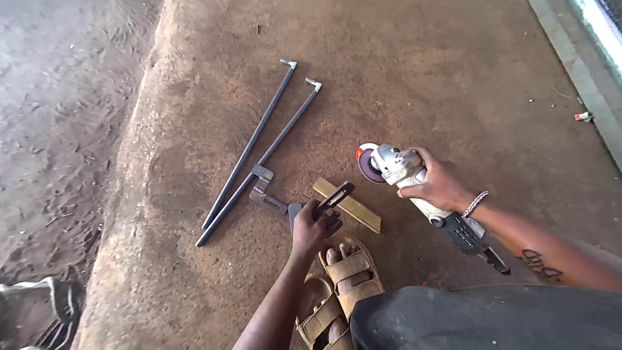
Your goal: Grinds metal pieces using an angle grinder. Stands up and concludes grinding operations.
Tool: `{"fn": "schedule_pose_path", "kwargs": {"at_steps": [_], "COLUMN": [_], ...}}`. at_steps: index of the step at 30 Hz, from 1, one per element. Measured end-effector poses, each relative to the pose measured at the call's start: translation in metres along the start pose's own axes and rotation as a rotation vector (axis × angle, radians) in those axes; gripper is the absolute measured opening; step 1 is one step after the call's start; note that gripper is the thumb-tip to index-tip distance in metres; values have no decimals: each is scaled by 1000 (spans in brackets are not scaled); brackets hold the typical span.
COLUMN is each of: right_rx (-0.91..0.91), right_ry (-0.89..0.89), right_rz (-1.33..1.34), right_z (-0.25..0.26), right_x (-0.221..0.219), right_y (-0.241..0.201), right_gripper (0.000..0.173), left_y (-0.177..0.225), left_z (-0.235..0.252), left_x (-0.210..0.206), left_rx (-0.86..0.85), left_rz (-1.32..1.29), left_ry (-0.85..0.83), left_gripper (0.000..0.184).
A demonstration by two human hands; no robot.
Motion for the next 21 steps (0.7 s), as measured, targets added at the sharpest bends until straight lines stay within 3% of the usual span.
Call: {"fn": "schedule_pose_path", "kwargs": {"at_steps": [3, 5, 8, 10, 21], "right_rx": [-26, -49, -39, -13, 177], "right_ry": [50, 52, 33, 4, -167], "right_rz": [34, 45, -23, -104, -452], "right_z": [-3, -5, -2, -3, 1], "right_x": [6, 10, 6, -3, -63], "right_y": [3, 5, 6, 2, -43], "right_gripper": [102, 102, 104, 105, 107], "left_y": [16, 6, -45, -70, -69], "left_z": [-2, -3, -6, -5, -9], "left_x": [5, -2, -20, -26, -26], "left_rx": [-10, 105, 347, 387, 325], "left_rz": [-292, -367, -149, -12, 184], "left_ry": [139, 131, 38, 64, 119], "left_gripper": [22, 30, 39, 39, 40]}}
Point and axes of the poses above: each hand's wrist, its own z-axis towards the middle knuckle, its own x-axis out of the back of the hand, y = z × x, the point moved 7 cm from there along z, towards the middle knuckle, and after that the axes turned 2 degrees about -y, right-handed, at the moved point
